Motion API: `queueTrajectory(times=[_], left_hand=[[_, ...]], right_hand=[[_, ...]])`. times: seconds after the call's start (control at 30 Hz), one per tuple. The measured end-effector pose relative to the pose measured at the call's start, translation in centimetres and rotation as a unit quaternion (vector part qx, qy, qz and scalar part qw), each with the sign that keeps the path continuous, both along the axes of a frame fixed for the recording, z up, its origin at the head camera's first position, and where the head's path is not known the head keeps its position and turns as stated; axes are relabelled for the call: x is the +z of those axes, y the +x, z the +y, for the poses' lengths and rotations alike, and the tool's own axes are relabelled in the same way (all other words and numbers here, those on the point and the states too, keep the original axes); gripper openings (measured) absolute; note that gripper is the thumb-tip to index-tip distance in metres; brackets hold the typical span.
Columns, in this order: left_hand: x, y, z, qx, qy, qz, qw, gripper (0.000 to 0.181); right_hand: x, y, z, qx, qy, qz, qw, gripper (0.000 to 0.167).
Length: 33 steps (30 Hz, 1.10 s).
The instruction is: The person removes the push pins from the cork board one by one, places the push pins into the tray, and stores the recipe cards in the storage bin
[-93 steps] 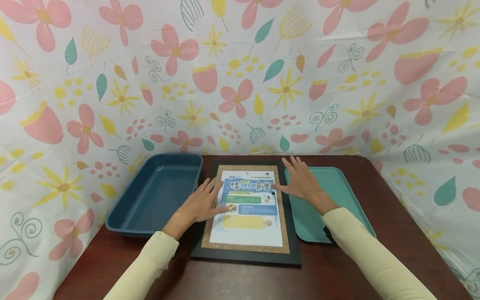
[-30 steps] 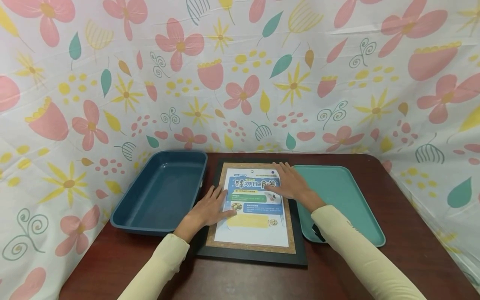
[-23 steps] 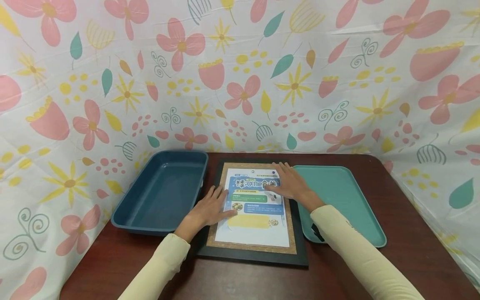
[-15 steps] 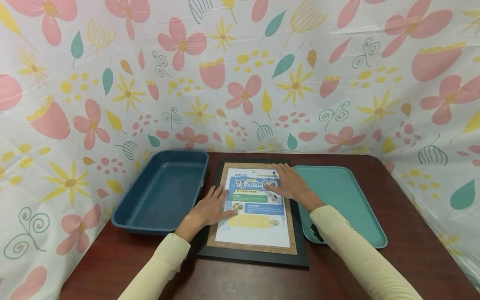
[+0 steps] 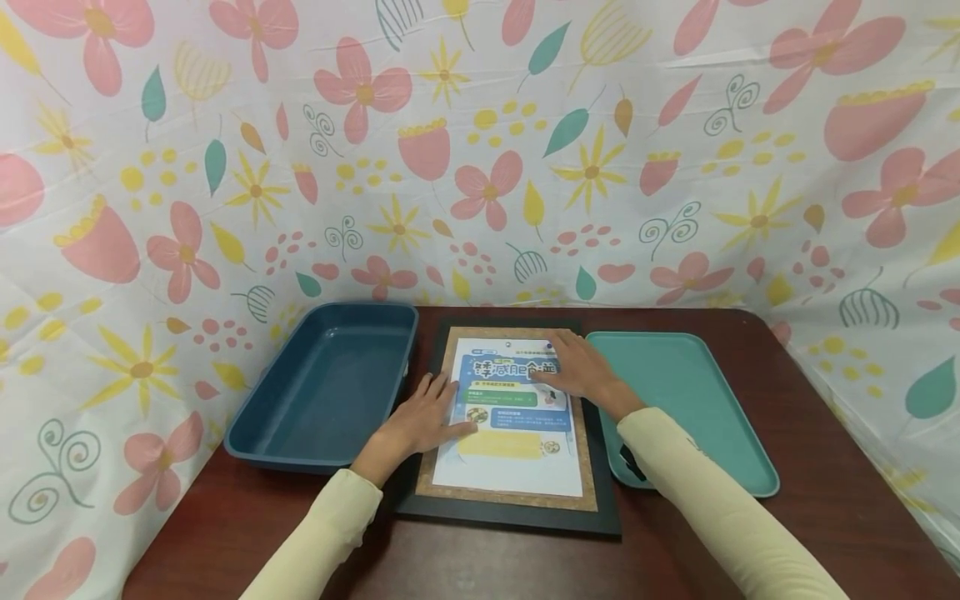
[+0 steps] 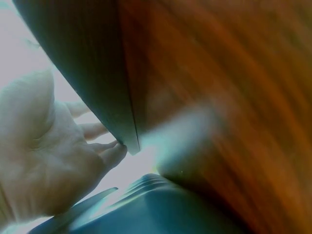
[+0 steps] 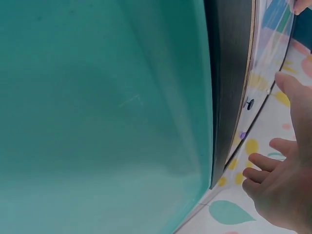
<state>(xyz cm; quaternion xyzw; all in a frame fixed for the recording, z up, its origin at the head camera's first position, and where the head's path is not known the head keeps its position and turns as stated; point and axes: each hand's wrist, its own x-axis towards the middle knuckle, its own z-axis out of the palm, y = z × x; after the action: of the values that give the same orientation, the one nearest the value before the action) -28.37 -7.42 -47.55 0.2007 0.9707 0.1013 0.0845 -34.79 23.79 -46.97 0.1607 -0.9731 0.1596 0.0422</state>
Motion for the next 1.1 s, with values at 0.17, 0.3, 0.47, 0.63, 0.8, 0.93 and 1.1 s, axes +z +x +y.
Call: queueTrajectory(times=[0.17,0.3,0.47,0.63,0.8,0.93,1.1], left_hand=[[0.0,0.0,0.1,-0.002,0.005,-0.005,1.0,0.096],[0.1,0.0,0.2,-0.007,0.007,-0.007,0.9999,0.095],[0.1,0.0,0.3,-0.007,0.006,-0.005,0.9999,0.095],[0.0,0.0,0.3,-0.003,0.001,-0.003,1.0,0.097],[0.0,0.0,0.2,0.0,-0.002,-0.001,1.0,0.097],[0.1,0.1,0.1,0.003,-0.004,-0.004,1.0,0.097],[-0.1,-0.1,0.0,0.003,-0.002,-0.006,1.0,0.098]], right_hand=[[-0.2,-0.3,-0.1,-0.001,-0.002,-0.011,0.9999,0.094],[-0.3,-0.6,-0.2,-0.003,-0.007,-0.021,0.9997,0.093],[-0.4,-0.9,-0.5,-0.002,-0.024,-0.035,0.9991,0.091],[-0.5,-1.3,-0.7,0.003,-0.032,-0.045,0.9985,0.088],[-0.7,-1.6,-0.9,0.008,-0.04,-0.048,0.998,0.086],[-0.6,-1.7,-1.1,0.009,-0.052,-0.05,0.9974,0.084],[-0.5,-2.0,-1.5,0.014,-0.056,-0.047,0.9973,0.082]])
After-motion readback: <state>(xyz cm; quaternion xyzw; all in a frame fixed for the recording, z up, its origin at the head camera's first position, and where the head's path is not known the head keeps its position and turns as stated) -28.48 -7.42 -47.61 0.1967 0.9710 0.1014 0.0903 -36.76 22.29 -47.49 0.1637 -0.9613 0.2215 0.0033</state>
